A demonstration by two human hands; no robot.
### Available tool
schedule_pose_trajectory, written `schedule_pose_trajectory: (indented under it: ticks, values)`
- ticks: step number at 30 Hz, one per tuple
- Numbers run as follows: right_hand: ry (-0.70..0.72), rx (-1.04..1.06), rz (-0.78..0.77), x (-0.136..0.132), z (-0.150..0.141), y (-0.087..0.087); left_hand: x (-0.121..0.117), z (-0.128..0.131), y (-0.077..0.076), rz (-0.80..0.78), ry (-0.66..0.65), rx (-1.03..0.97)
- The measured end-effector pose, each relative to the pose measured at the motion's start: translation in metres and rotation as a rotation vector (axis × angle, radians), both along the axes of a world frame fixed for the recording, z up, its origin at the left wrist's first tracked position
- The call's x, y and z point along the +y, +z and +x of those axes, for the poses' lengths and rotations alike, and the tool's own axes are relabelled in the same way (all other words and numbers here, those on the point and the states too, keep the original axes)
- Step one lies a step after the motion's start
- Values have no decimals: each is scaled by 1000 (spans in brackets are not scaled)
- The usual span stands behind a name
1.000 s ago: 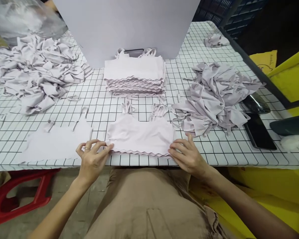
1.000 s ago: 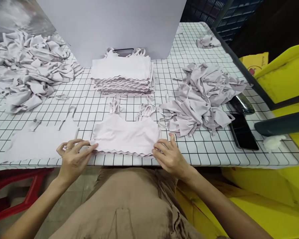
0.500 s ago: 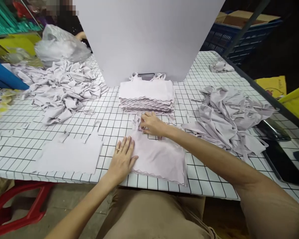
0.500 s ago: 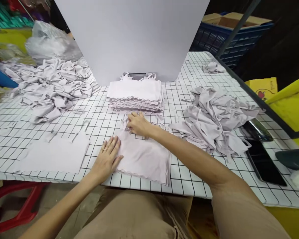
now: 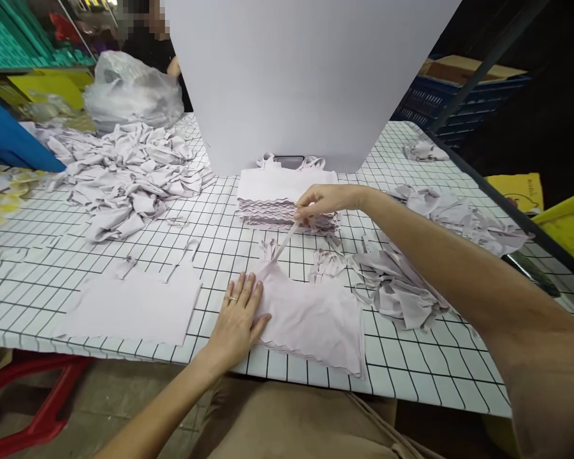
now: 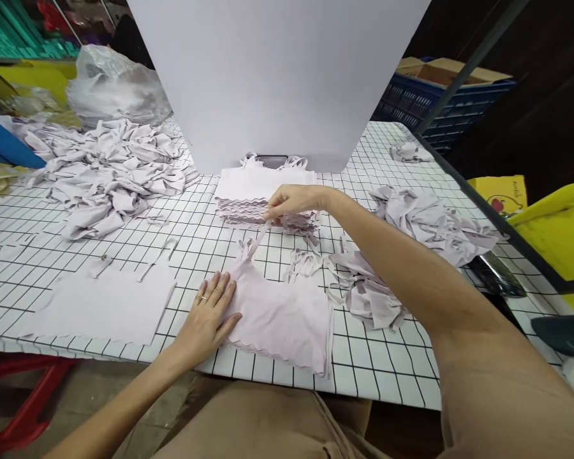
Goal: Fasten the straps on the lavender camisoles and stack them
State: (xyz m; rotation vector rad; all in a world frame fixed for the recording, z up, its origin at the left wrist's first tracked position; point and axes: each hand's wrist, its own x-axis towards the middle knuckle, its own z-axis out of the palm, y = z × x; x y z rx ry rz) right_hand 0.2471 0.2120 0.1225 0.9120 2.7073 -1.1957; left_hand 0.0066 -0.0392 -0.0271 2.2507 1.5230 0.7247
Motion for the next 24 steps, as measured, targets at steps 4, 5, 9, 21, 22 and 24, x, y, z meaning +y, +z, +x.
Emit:
schedule_pose_trajectory:
  ticks: [4, 5, 9, 21, 22, 24]
  values:
    - [-109, -41, 447, -58, -18, 2, 13, 18, 34, -454, 41, -751]
    - [-129, -52, 569, -81, -24, -1, 18, 25, 42, -639, 44, -985]
    - [-21, 15, 775, -169, -35, -14, 36, 45, 60, -1065, 64, -1618]
    - [-566, 384, -662, -162, -12, -69, 40, 49, 64, -1129, 172, -1679]
    - [-579, 394, -712, -160, -13, -71, 41, 47, 64, -1125, 178, -1684]
    - [-603, 422, -788, -157, -13, -74, 43, 44, 64, -1114, 173, -1679]
